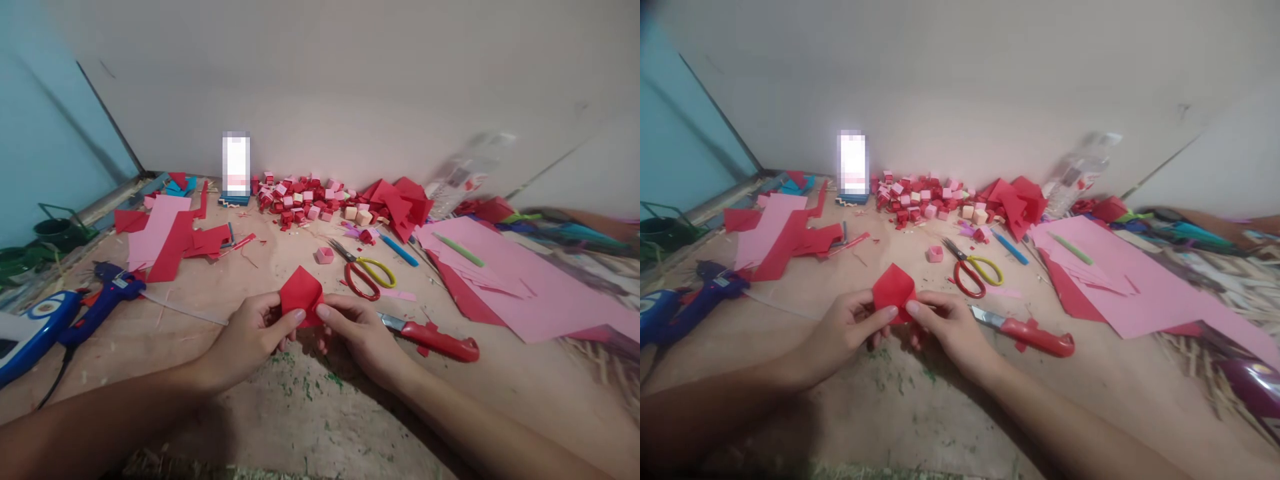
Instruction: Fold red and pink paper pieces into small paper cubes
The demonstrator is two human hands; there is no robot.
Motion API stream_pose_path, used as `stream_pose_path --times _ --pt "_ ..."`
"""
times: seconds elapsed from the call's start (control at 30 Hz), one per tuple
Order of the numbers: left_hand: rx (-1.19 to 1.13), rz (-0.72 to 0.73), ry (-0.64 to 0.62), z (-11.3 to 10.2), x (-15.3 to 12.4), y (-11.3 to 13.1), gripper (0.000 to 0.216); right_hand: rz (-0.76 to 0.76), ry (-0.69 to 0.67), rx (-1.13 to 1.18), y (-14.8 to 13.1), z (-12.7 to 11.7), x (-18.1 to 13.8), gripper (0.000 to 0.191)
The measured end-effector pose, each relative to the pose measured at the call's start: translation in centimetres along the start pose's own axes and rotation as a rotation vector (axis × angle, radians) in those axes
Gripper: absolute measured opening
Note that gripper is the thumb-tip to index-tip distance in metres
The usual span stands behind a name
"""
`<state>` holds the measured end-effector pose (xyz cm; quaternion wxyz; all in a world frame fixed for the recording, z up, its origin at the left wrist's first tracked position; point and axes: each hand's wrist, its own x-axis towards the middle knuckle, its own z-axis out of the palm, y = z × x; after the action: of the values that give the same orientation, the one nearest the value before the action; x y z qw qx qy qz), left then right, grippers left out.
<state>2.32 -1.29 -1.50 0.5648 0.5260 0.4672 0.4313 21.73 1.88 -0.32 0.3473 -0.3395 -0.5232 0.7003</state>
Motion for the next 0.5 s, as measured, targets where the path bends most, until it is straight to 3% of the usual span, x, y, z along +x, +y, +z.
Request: stream_pose_path --times 0.33,0.5 --pt "0.190 0.061 -0.017 -0.1 -0.5 0.0 0.027 0.076 0.153 -0.034 -0.7 1.1 -0.3 0.032" --pt "0.230 0.052 -0.002 -0.2 -0.7 0.0 0.027 0.092 0.165 -0.051 -0.5 1.2 -0.3 0.033"
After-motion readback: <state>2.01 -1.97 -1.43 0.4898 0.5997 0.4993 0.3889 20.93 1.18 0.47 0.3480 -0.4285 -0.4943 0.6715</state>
